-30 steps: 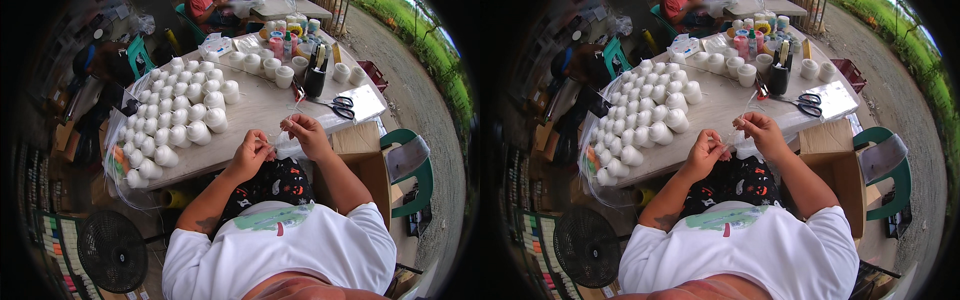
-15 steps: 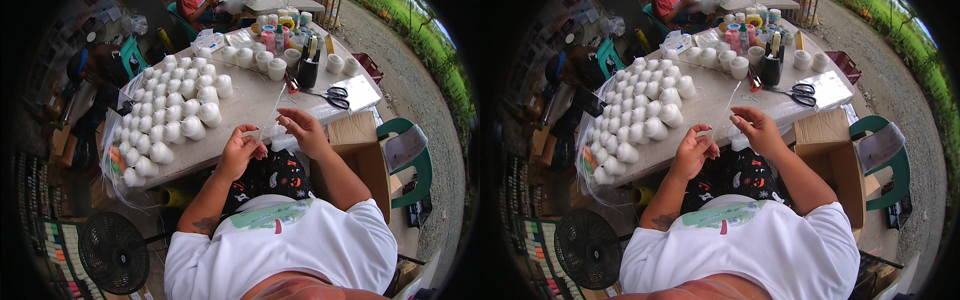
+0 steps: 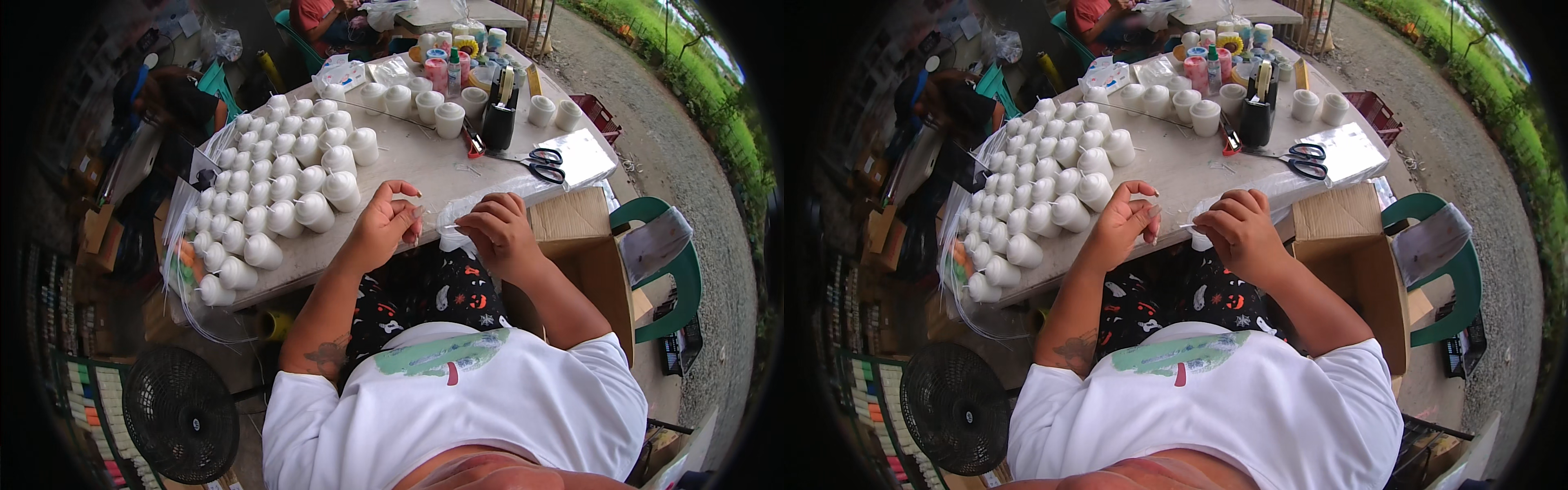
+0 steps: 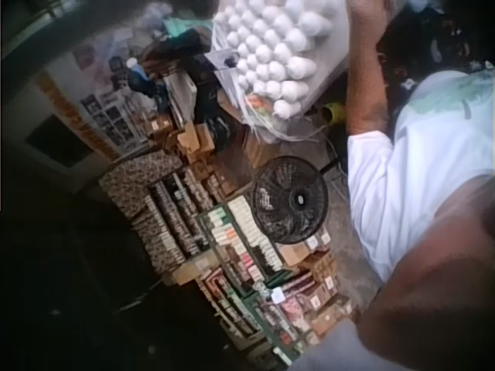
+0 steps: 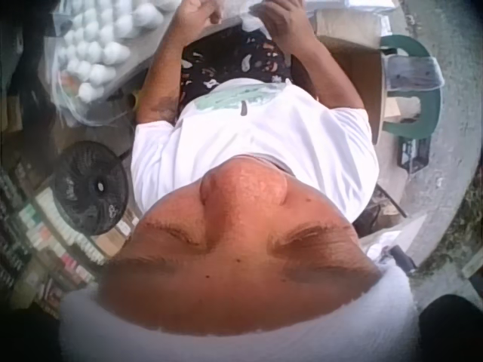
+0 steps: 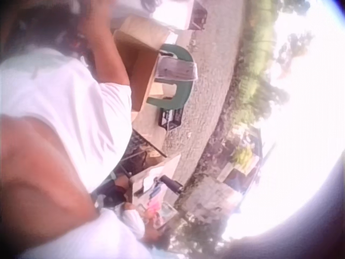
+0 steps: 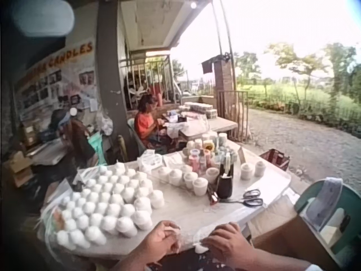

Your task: The person inserts a wick into a white candle, trims the wick with scissors, and places the finished candle on the table. The person repeats this process for multiple candles.

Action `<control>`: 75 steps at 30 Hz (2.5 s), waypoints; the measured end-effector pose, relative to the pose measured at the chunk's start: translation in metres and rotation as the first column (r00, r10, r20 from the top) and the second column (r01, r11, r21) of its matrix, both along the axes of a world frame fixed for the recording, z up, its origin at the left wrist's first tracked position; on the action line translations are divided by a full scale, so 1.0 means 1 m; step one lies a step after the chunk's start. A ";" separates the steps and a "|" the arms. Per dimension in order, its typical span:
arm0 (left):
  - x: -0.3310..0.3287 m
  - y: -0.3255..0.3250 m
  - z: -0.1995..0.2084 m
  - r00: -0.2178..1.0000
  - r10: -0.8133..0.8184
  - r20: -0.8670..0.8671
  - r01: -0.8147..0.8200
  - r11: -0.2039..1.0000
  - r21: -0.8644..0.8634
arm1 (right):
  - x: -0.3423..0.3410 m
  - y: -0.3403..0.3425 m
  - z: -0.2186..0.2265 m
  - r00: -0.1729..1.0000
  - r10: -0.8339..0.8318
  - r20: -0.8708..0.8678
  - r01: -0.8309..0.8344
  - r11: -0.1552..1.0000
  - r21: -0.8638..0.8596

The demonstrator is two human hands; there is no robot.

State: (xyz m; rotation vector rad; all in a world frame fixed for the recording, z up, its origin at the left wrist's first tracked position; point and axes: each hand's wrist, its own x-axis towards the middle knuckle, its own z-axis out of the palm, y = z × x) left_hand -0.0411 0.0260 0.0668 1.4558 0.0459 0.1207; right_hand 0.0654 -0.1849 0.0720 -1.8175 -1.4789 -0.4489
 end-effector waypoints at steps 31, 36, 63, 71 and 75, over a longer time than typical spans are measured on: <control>0.032 -0.025 -0.014 0.797 0.269 0.541 -0.420 0.891 0.175 | 0.005 -0.010 0.025 0.984 0.061 -0.166 -0.025 0.977 0.212; -0.008 -0.021 -0.017 0.781 0.257 0.569 -0.467 0.846 0.258 | -0.024 0.006 0.038 0.996 0.091 0.014 -0.092 0.978 0.188; -0.051 -0.009 0.003 0.744 0.211 0.634 -0.596 0.637 0.489 | -0.037 -0.001 0.040 0.887 0.057 -0.457 -0.108 0.990 -0.088; -0.055 -0.004 0.005 0.804 0.173 0.569 -0.517 0.677 0.525 | -0.024 0.005 0.029 0.949 0.128 -0.289 -0.142 0.989 -0.029; -0.058 0.000 0.006 0.831 0.141 0.539 -0.478 0.675 0.561 | -0.023 0.004 0.033 0.958 0.150 -0.246 -0.170 0.983 -0.065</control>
